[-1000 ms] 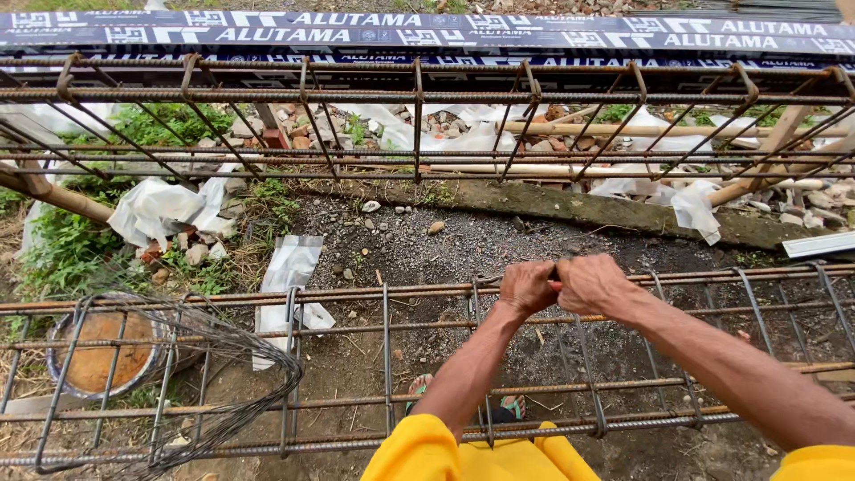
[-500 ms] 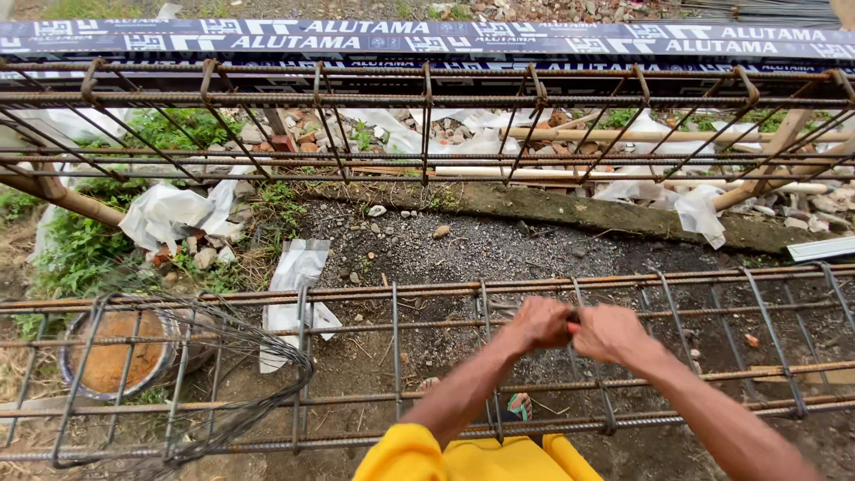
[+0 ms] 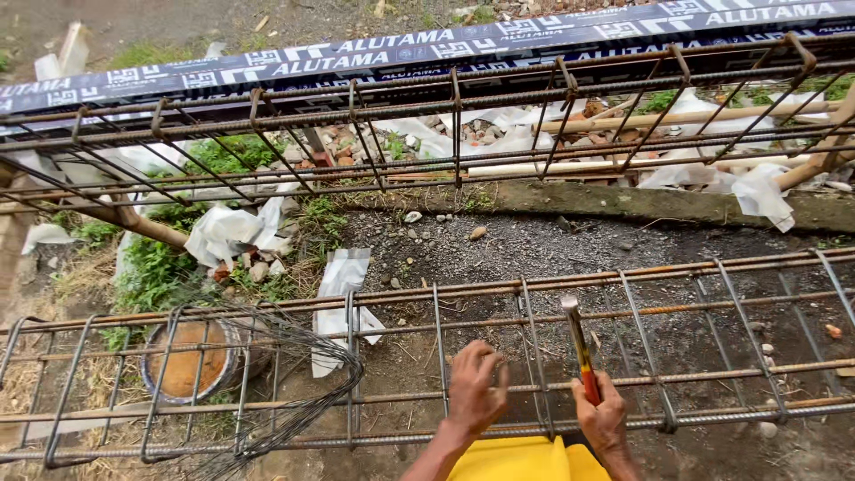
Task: The person uses pliers to twist wire ties around the intersections of a rebar grid. They repeatedly grab wire, wrap it around the metal bars, and twist it tight to secure the structure.
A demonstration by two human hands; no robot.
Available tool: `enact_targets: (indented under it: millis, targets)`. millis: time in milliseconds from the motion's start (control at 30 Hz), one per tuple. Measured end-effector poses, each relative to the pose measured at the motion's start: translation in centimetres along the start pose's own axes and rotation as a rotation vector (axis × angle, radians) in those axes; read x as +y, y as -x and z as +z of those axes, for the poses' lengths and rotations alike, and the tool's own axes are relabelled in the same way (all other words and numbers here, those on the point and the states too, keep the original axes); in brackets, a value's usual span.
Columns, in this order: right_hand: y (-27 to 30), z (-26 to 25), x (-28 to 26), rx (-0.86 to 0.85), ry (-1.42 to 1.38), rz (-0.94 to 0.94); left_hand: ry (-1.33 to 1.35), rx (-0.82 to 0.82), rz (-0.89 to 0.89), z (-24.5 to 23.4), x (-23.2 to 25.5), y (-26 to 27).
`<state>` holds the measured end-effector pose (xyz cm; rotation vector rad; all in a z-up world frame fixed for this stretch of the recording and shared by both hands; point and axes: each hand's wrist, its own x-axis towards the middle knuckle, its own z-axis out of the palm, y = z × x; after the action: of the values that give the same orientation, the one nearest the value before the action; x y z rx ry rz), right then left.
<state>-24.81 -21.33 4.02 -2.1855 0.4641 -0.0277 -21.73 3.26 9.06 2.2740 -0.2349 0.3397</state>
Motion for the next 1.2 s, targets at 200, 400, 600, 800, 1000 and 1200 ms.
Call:
enact_targets:
  millis: [200,400,600,800,1000,1200]
  targets:
    - [0.5,1.2,-1.9,-0.183,0.129,0.027,-0.290,0.147,-0.100,-1.7,-4.5,7.6]
    - [2.6,0.4,-1.1,-0.245,0.062,-0.101,-0.462,0.080,-0.203,-2.4,-7.5,10.7]
    - [5.4,-1.1,-4.3,-0.398,0.346,-0.292,-0.377,-0.002,-0.230,-4.2,-5.6,10.4]
    - [8.4,-0.4,-3.3,-0.253,0.148,-0.187,-0.480,0.113,-0.132,-3.6,-5.8,11.0]
    - [8.1,0.9,0.0,-0.161,0.150,-0.203,-0.472,0.111,-0.147,-3.4,-6.2,11.7]
    - [10.1,0.4,-0.4,-0.119,0.003,-0.329,-0.231,0.535,-0.186,-6.0,-7.2,11.4]
